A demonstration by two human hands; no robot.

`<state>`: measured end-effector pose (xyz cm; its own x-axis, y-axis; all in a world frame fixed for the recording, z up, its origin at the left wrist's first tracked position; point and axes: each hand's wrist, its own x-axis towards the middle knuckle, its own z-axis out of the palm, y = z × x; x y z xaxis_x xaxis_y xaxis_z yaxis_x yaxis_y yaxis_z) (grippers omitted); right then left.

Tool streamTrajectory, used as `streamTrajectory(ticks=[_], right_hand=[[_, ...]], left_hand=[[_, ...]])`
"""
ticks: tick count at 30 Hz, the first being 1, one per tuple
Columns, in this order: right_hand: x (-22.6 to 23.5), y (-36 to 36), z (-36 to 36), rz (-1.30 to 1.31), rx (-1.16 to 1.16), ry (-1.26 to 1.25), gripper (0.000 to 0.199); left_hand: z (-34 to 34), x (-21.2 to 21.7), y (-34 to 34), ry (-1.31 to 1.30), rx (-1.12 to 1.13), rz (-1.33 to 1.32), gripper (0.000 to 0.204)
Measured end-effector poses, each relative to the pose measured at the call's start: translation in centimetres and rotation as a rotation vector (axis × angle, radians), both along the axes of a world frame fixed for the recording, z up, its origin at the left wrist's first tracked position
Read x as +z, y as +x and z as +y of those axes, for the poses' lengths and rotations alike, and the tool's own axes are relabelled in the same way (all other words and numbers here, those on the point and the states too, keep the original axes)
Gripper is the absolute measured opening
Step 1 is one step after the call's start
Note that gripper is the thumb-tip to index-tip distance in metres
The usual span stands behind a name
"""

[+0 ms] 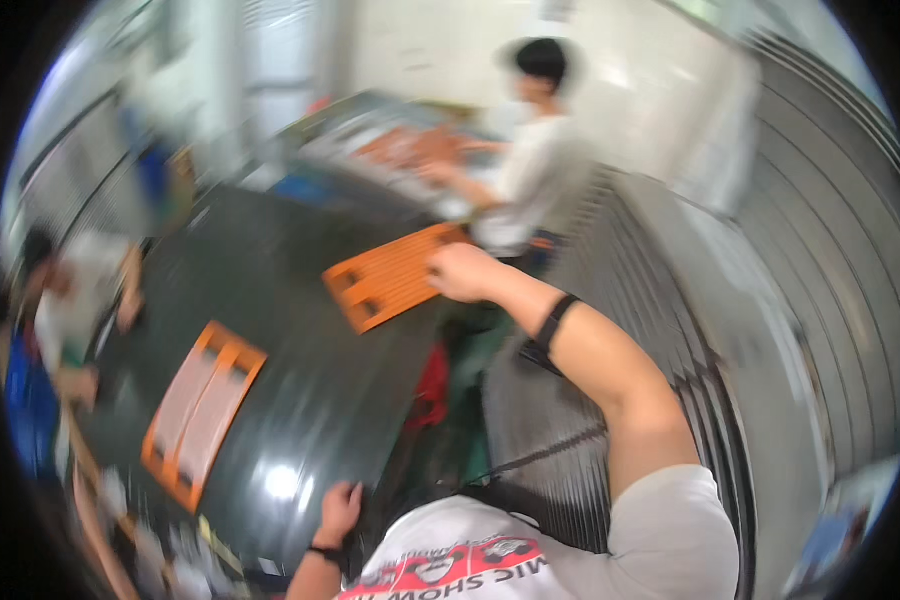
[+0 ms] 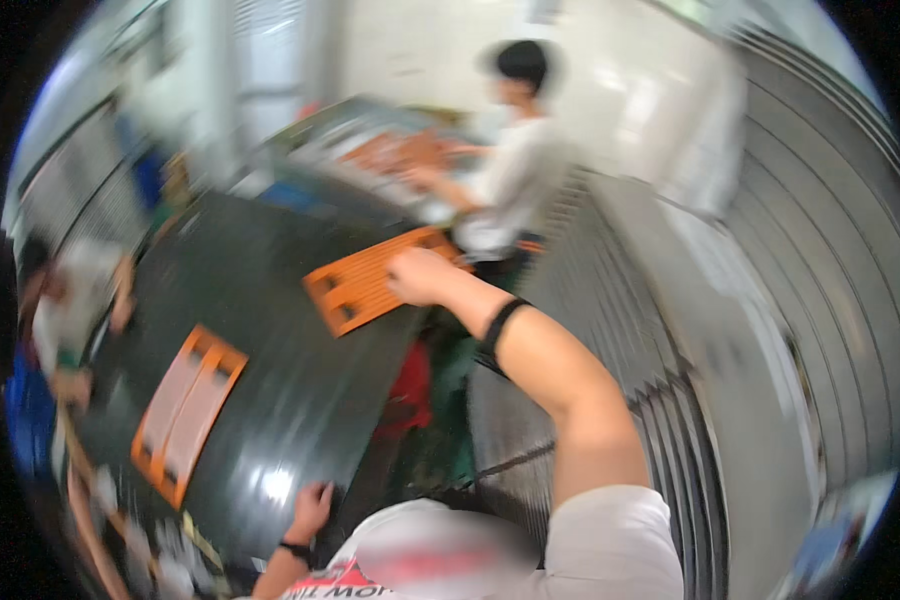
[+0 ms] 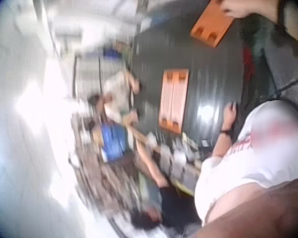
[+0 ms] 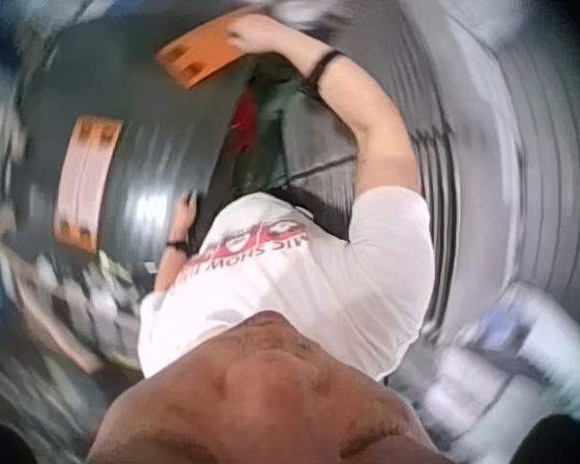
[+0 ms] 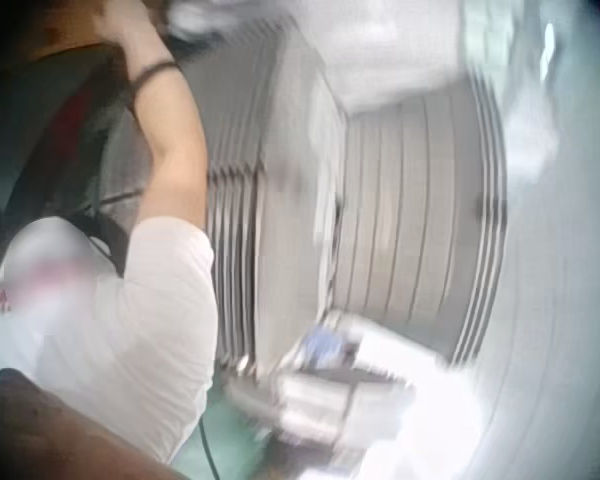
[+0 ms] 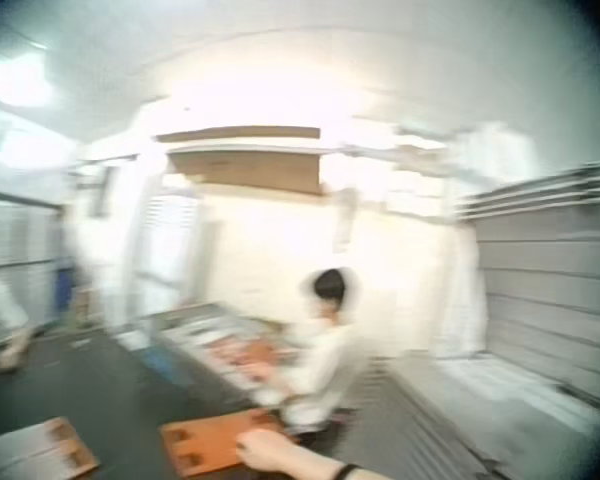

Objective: The worker is placing metal mesh sheets onto orange frames and then loading them into a large drying rack on a production line.

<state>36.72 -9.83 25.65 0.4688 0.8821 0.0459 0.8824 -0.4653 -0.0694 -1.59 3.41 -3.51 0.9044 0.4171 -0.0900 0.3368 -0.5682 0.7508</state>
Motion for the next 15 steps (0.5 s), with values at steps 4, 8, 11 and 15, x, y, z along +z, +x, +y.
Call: streamTrajectory(ticks=[4, 8, 11, 15], right_hand=[[-10.4, -2.8, 8.9, 0.216, 0.187, -0.182, 0.03], [-19.5, -6.8, 18.7, 0.335, 0.355, -0.257, 0.044], [-22.9, -10.4, 24.7, 0.476, 0.3, -0.348, 0.062], [-23.9, -12.1, 30.7, 0.367, 0.176, -0.353, 0.086]], left_hand=[[-0.9, 3.5, -4.6, -0.077, 0.341, -0.033, 0.024], [-4.4, 5.1, -11.9, -0.052, 0.676, -0.002, 0.017], [-8.8, 5.8, -15.1, -0.055, 0.863, 0.081, 0.018], [-14.1, 6.2, -15.0, -0.188, 1.047, 0.237, 0.018]])
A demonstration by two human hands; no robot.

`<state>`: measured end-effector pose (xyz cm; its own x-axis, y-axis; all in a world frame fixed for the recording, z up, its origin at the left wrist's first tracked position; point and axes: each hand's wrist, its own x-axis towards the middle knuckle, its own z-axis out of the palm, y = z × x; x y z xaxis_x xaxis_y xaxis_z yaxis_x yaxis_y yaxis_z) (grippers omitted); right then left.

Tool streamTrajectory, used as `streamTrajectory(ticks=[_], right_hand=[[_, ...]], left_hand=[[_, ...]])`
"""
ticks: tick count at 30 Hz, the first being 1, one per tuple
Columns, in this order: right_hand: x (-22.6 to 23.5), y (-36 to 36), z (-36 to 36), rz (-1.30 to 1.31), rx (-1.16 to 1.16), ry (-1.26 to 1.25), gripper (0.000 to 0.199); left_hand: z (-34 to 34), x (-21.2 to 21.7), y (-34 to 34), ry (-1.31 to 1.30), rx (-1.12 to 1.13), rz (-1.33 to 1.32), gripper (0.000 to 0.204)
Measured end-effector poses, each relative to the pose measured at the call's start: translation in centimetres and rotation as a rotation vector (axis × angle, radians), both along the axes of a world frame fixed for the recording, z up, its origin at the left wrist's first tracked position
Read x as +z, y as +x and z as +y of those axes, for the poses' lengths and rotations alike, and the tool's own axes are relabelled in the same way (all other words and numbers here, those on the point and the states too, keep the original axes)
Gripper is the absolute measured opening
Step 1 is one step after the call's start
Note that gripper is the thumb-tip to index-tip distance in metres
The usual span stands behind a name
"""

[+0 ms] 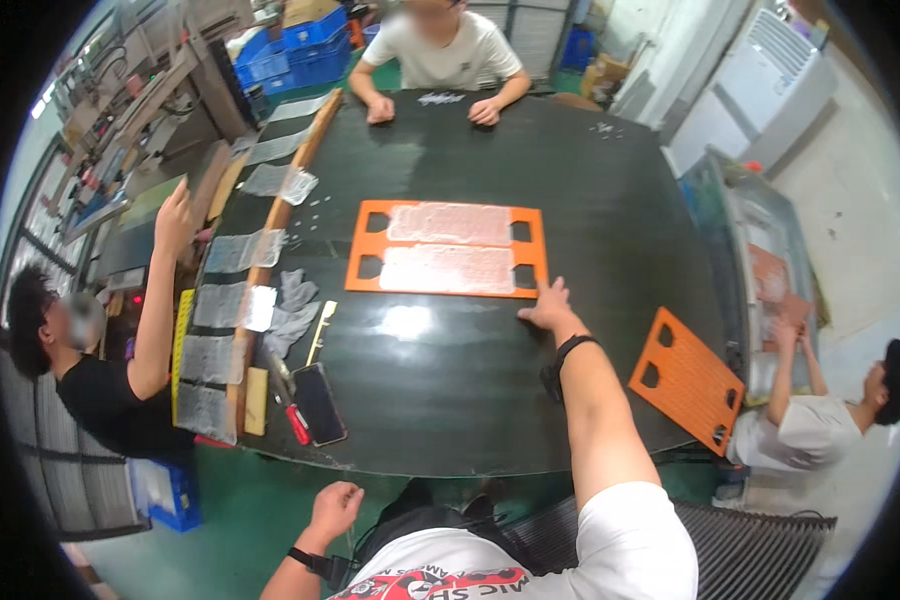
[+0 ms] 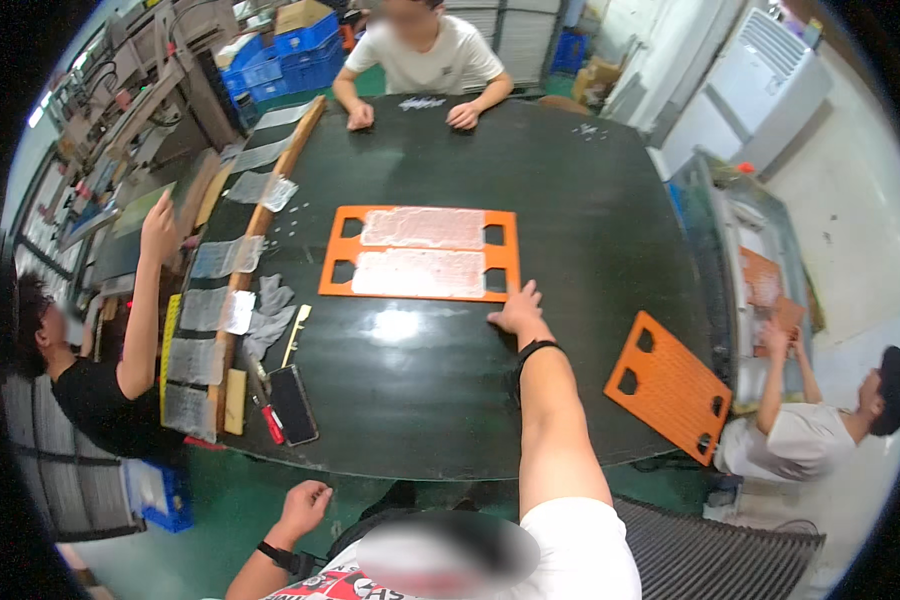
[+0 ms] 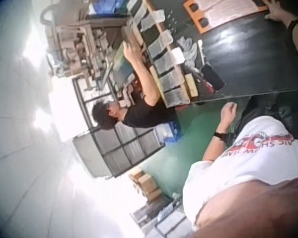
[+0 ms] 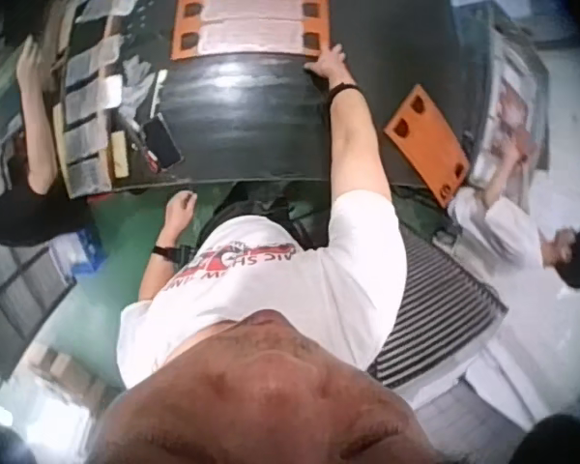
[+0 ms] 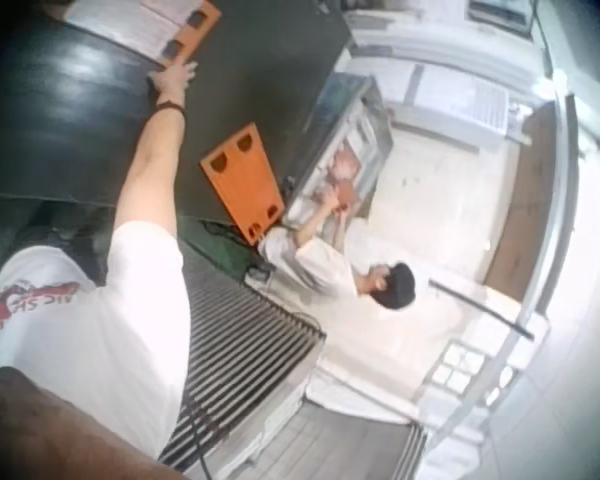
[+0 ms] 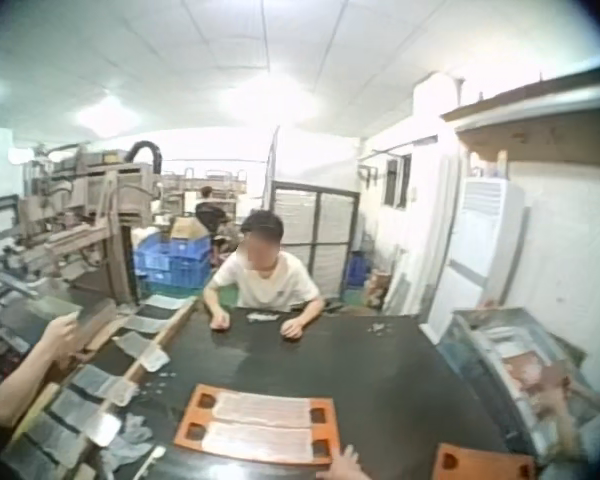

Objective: The worker is placing metal mesh sheets onto orange frames and then loading them into a large drying rack on a production line.

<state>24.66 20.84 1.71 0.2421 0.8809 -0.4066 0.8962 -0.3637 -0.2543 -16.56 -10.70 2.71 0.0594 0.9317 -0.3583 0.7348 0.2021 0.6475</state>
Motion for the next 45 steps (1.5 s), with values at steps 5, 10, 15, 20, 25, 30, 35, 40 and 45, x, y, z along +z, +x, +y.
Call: streamTrajectory(ticks=[5, 10, 15, 20, 25, 30, 35, 40, 45], right_hand=[[-1.1, -1.0, -0.8, 0.035, 0.191, 0.129, 0.056], [-3.3, -0.3, -10.6, 0.072, 0.17, 0.259, 0.044], [-2.2, 3.4, -22.3, 0.037, 0.199, 0.212, 0.043], [-2.1, 7.6, -32.4, -0.012, 0.214, 0.237, 0.044], [1.0, 2.5, -31.8, 0.019, 0.183, 0.341, 0.047], [-3.0, -3.6, -28.6, 0.181, 0.349, 0.545, 0.067], [-4.0, -0.9, -29.2, -0.076, 0.147, 0.293, 0.08], [-4.3, -0.6, -29.5, -0.069, 0.148, 0.301, 0.083], [-4.9, -0.5, -29.0, -0.117, 0.146, 0.199, 0.085]], left_hand=[[-1.9, -0.1, 2.5, -0.02, -0.032, -0.001, 0.018], [5.4, 0.0, 7.5, 0.325, -0.393, -0.055, 0.014], [9.6, 0.1, 12.8, 0.513, -0.627, 0.224, 0.057], [9.0, -2.7, 15.0, 0.418, -0.727, 0.353, 0.073], [7.8, -4.4, 14.6, 0.388, -0.713, 0.437, 0.082], [7.9, -3.2, 14.7, 0.36, -0.736, 0.515, 0.081], [7.2, -2.7, 16.1, 0.33, -0.628, 0.557, 0.083], [6.7, -3.3, 22.5, 0.255, -0.91, 0.128, 0.084], [8.1, -5.8, 27.5, 0.518, -0.864, 0.092, 0.084]])
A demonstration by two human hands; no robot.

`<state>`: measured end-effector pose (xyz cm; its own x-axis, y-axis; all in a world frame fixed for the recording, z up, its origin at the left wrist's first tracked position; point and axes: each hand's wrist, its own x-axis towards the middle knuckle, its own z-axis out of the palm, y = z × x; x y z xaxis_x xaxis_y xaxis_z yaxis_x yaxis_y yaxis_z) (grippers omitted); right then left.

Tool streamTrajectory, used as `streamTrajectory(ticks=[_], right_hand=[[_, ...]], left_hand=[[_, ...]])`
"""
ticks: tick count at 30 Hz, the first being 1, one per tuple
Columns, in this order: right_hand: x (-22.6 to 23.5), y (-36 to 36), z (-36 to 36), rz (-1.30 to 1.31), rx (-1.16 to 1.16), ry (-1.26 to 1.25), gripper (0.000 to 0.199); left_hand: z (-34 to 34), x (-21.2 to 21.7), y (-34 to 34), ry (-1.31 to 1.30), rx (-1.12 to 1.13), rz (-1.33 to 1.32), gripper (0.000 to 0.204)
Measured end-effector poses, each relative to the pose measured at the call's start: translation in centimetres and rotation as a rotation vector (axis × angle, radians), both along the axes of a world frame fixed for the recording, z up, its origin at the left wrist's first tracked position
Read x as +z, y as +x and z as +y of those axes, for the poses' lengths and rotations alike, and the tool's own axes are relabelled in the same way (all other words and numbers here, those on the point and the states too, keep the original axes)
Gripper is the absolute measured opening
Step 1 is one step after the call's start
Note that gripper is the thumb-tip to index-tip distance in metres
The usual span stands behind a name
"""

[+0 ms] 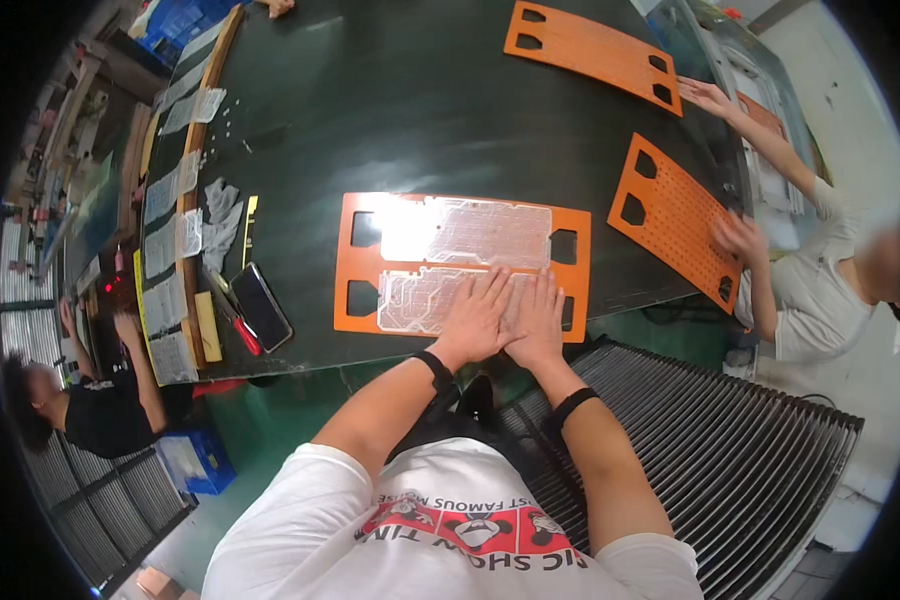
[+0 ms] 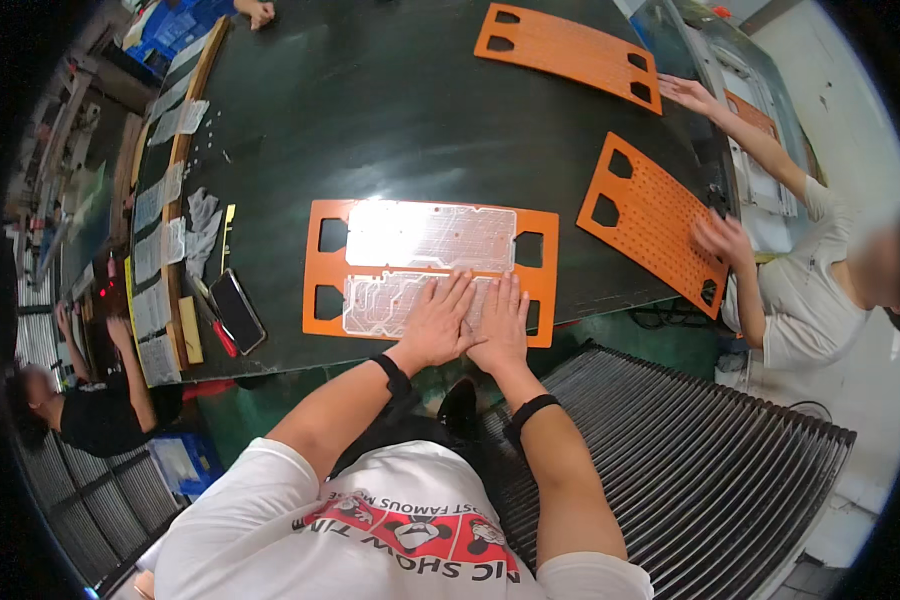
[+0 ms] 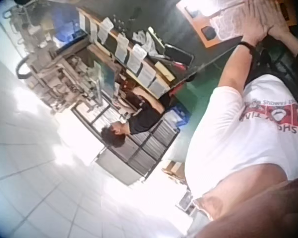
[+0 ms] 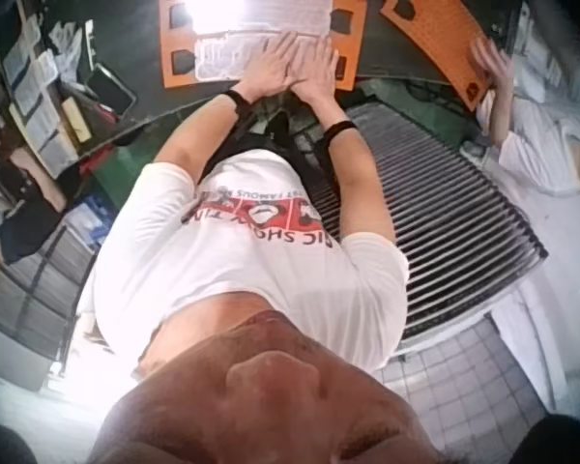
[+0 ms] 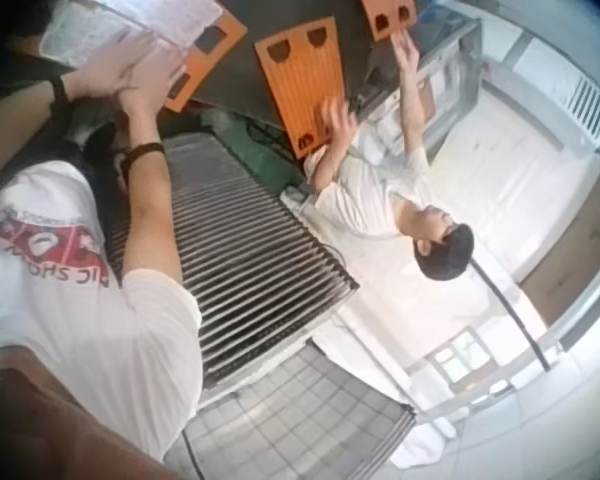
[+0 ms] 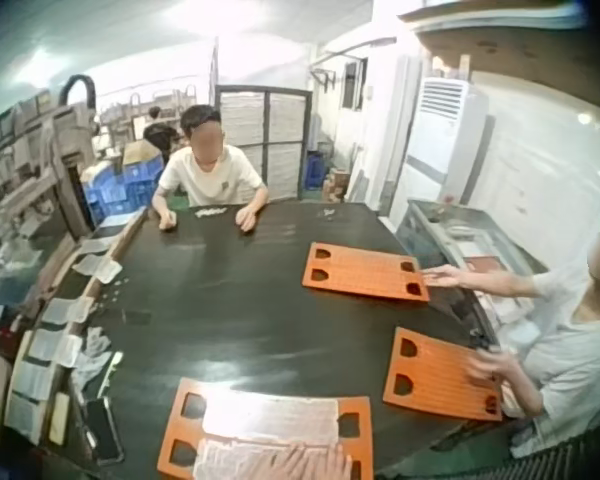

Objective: The worker is placing metal mesh sheets onto orange frames and then loading them into a large drying rack on a production line.

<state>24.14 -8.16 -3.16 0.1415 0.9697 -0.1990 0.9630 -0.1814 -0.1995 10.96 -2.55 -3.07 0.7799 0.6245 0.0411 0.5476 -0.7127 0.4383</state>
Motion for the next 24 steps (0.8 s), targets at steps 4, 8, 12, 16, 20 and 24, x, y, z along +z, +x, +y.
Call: streamTrajectory(ticks=[4, 8, 12, 16, 20, 24], right_hand=[[0.8, 0.2, -0.2, 0.013, 0.009, 0.037, 0.085], [1.6, 0.2, 0.1, 0.021, 0.023, 0.047, 0.083], [1.6, 1.7, 0.2, 0.392, -0.037, 0.223, 0.074], [0.6, -0.6, 5.6, 0.305, 0.022, 0.426, 0.066], [0.3, -2.3, 10.3, 0.307, 0.247, 0.339, 0.066], [-0.1, 0.9, 10.3, 0.099, 0.133, 0.151, 0.075]], left_hand=[[1.2, 0.9, -4.1, -0.022, 0.156, 0.166, 0.086], [2.1, 1.4, -9.6, -0.031, 0.294, 0.205, 0.088], [2.3, 1.8, -13.1, -0.02, 0.477, 0.321, 0.091], [4.7, 1.9, -11.0, 0.007, 0.4, 0.237, 0.088], [8.1, 1.0, -8.2, 0.021, 0.323, 0.194, 0.084], [8.4, 1.8, -7.6, -0.014, 0.446, 0.268, 0.083]])
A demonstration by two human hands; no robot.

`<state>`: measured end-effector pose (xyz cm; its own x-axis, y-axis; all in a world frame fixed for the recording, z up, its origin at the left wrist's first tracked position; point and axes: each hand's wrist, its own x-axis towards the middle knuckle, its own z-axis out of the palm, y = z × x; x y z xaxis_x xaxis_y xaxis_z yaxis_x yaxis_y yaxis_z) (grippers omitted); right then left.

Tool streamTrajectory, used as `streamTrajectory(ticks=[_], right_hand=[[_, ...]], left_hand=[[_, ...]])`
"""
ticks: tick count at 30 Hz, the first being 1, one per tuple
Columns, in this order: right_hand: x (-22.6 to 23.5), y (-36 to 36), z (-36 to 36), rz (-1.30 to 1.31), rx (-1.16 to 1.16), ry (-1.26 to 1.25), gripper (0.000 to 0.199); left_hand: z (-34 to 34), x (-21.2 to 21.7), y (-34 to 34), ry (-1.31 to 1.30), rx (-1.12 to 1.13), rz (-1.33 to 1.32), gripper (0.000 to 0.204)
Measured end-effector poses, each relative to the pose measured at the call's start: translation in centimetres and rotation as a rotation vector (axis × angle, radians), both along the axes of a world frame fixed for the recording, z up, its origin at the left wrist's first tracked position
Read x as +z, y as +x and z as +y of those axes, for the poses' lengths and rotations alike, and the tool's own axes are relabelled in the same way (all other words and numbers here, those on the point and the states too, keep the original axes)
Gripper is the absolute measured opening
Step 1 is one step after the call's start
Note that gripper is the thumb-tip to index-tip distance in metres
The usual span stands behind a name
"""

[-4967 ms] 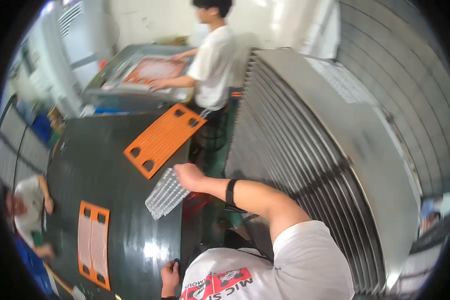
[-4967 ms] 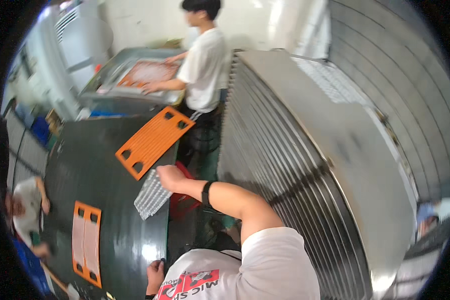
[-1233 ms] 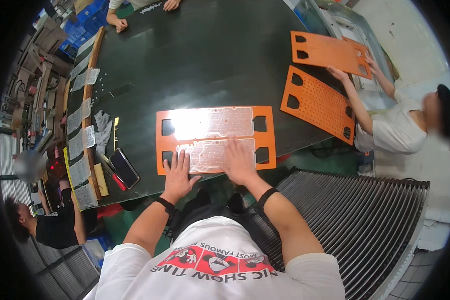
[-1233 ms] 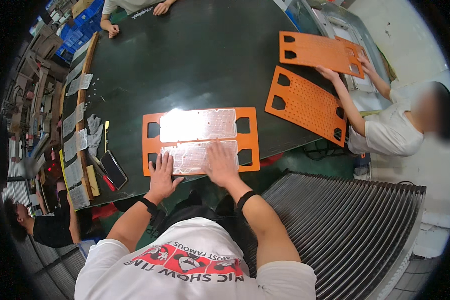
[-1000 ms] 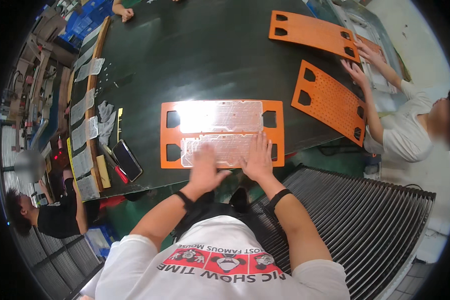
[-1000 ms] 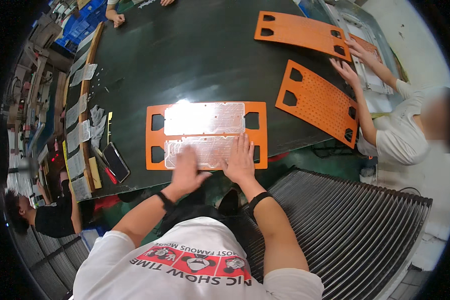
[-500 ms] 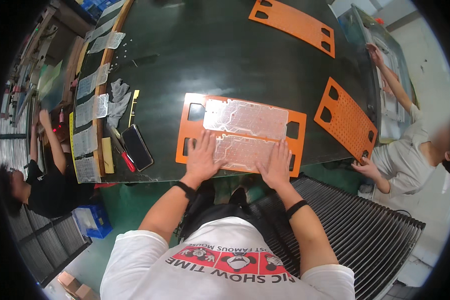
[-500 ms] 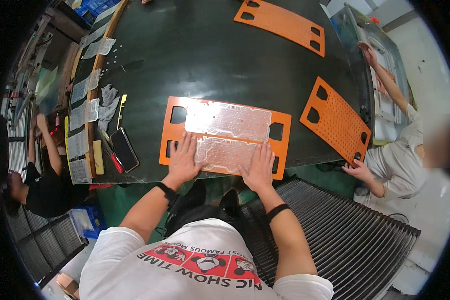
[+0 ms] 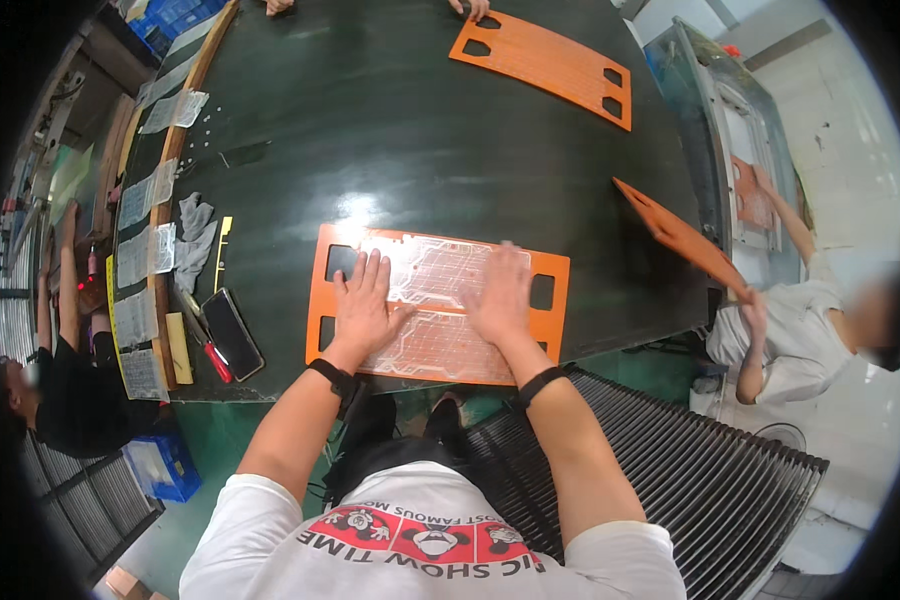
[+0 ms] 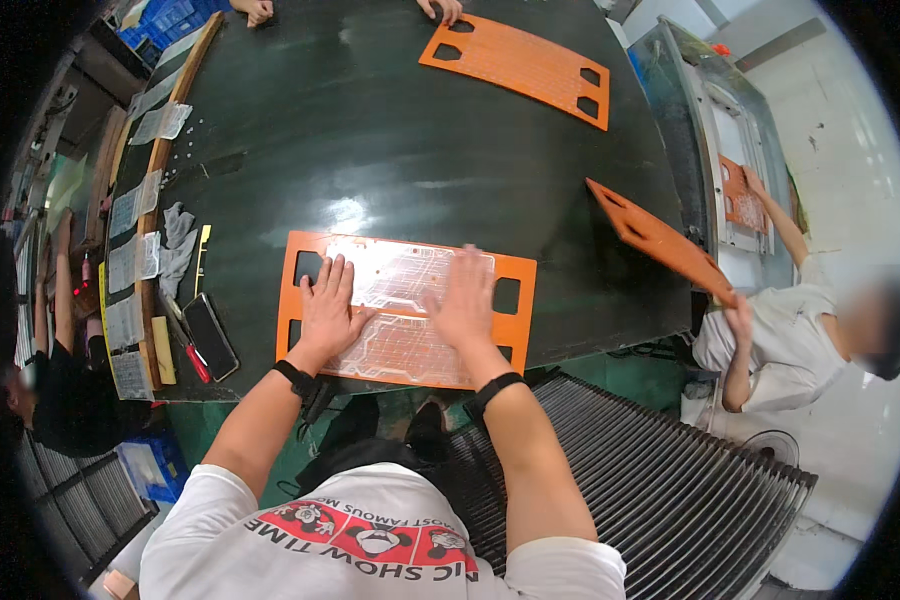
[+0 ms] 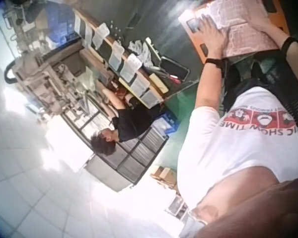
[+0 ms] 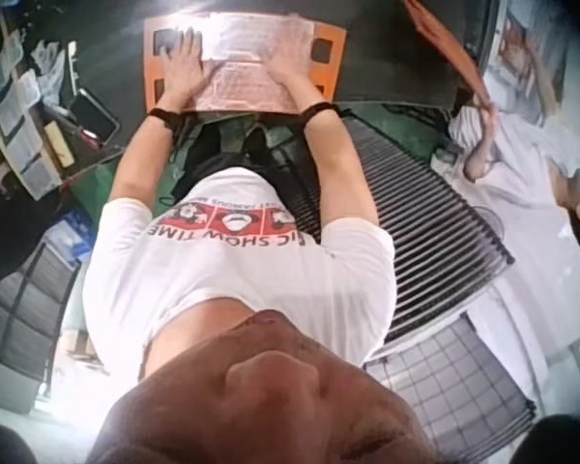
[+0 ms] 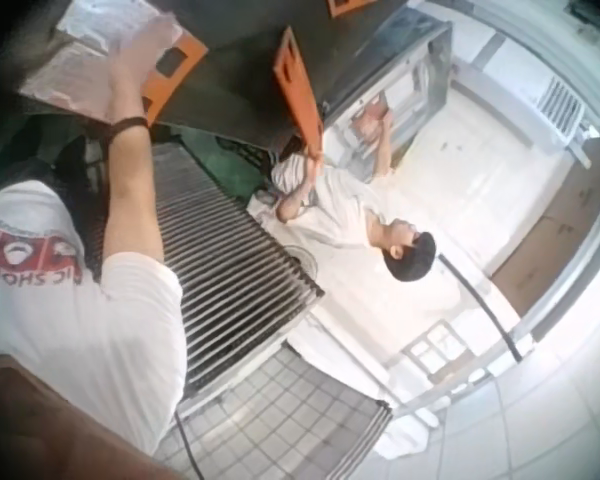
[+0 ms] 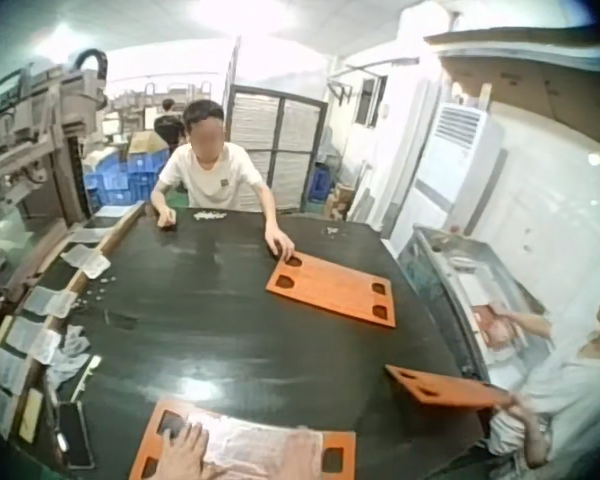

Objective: The worker is placing metal mesh sheets onto orange frames and then loading them into a large drying rack on a production line.

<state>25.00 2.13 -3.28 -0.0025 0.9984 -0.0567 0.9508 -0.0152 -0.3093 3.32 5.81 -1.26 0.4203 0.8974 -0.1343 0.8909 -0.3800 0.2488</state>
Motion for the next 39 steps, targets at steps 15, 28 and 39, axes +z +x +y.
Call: streamTrajectory(ticks=[15, 28, 39], right_hand=[[0.2, 1.2, -0.6, -0.101, -0.221, -0.051, 0.087], [1.6, 10.3, -8.9, -0.019, -0.074, 0.003, 0.047], [3.0, 11.2, -15.7, -0.219, 0.294, 0.014, 0.042]], left_hand=[[3.0, -0.6, 4.2, 0.027, -0.163, -0.154, 0.085], [2.4, -1.3, -9.8, 0.099, -0.162, -0.109, 0.059], [5.3, 1.6, -12.8, 0.154, -0.774, 0.276, 0.053]])
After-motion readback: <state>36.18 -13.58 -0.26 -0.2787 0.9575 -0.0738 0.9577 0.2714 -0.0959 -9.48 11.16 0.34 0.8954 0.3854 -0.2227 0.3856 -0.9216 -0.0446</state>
